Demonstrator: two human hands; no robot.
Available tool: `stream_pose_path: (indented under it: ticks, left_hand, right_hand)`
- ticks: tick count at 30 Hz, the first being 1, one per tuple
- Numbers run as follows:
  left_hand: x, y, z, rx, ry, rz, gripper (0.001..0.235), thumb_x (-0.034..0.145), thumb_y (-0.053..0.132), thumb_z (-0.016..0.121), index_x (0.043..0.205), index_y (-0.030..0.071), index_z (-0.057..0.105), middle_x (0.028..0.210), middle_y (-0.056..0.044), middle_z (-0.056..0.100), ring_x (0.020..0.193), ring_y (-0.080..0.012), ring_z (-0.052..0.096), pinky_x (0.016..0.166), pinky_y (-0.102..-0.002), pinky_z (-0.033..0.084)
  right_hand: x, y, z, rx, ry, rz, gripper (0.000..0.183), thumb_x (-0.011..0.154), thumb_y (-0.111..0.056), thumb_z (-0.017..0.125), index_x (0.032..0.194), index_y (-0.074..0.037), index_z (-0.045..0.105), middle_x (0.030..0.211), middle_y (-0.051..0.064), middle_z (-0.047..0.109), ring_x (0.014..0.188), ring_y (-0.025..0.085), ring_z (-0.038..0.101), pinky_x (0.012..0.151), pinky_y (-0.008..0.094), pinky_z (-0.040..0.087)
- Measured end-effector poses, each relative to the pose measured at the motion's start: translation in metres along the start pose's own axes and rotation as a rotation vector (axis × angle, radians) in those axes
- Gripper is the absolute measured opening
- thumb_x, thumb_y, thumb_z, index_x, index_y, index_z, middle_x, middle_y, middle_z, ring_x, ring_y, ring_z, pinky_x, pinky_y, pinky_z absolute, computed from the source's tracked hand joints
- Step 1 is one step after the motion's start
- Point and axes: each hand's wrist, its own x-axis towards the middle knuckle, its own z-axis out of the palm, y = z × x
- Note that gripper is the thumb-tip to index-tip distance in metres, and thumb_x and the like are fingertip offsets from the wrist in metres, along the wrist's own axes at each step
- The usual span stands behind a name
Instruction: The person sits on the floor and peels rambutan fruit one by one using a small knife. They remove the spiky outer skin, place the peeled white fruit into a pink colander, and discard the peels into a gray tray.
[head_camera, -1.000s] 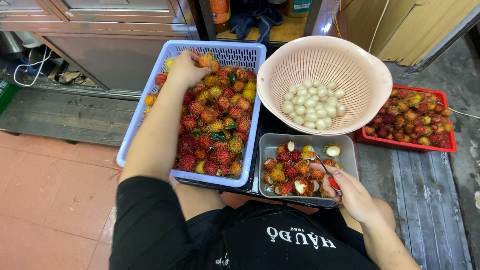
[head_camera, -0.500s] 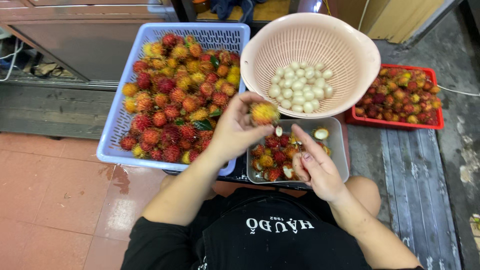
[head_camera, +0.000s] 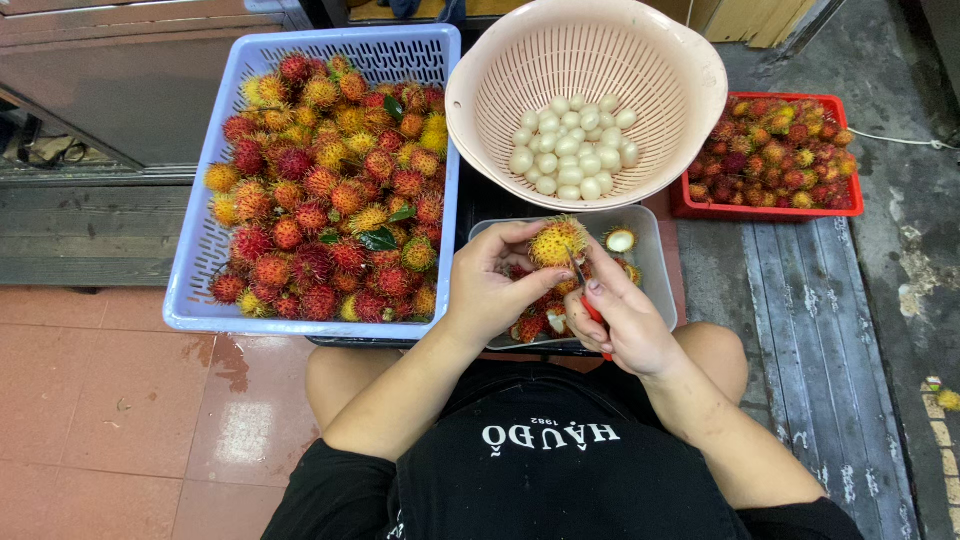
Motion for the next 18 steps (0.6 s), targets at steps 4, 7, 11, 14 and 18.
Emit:
stream_pose_path:
  ticks: [4, 7, 11, 14, 18]
  left_hand:
    - [-0.005, 0.0, -0.001, 0.044, -0.001, 0.092, 0.047, 0.084, 0.007, 0.088, 0.124, -0.001, 0.065, 0.125, -0.011, 0.068, 0.105, -0.0135, 0.072, 0.087, -0.026, 0.062]
    - [-0.007, 0.001, 0.001, 0.195, 0.048, 0.222, 0.046, 0.079, 0.007, 0.092, 0.117, -0.001, 0.068, 0.116, -0.012, 0.071, 0.102, -0.0175, 0.072, 0.086, -0.028, 0.061]
    - [-0.006, 0.003, -0.005, 0.312, 0.022, 0.402, 0.046, 0.079, 0.008, 0.092, 0.117, 0.001, 0.067, 0.118, -0.015, 0.072, 0.108, -0.0252, 0.073, 0.096, -0.033, 0.06]
    - [-0.004, 0.005, -0.008, 0.428, -0.007, 0.496, 0.046, 0.078, 0.011, 0.093, 0.116, 0.003, 0.068, 0.117, -0.015, 0.073, 0.108, -0.0262, 0.074, 0.097, -0.035, 0.059]
    - [-0.007, 0.007, -0.005, 0.53, -0.055, 0.504, 0.049, 0.078, 0.012, 0.091, 0.121, 0.005, 0.069, 0.123, -0.015, 0.074, 0.111, -0.0258, 0.073, 0.099, -0.035, 0.058]
  right_hand:
    - [0.001, 0.005, -0.001, -0.065, 0.051, -0.019, 0.062, 0.108, -0.024, 0.037, 0.166, -0.018, 0.015, 0.066, 0.0, 0.04, 0.052, 0.006, 0.033, 0.045, 0.018, 0.03]
    - [0.002, 0.011, 0.004, -0.117, 0.102, -0.082, 0.059, 0.109, -0.023, 0.04, 0.165, -0.014, 0.021, 0.068, 0.0, 0.042, 0.055, 0.006, 0.035, 0.048, 0.018, 0.031]
    - [0.0, 0.013, 0.011, -0.108, 0.147, -0.077, 0.053, 0.109, -0.023, 0.041, 0.16, -0.015, 0.028, 0.066, -0.002, 0.041, 0.053, 0.006, 0.035, 0.047, 0.019, 0.031]
    - [0.0, 0.012, 0.012, -0.041, 0.199, -0.019, 0.048, 0.108, -0.023, 0.042, 0.154, -0.015, 0.033, 0.065, -0.003, 0.04, 0.051, 0.005, 0.034, 0.045, 0.018, 0.029]
    - [0.001, 0.016, 0.01, 0.006, 0.218, -0.004, 0.045, 0.108, -0.022, 0.044, 0.152, -0.015, 0.036, 0.068, -0.003, 0.041, 0.052, 0.004, 0.034, 0.044, 0.018, 0.028]
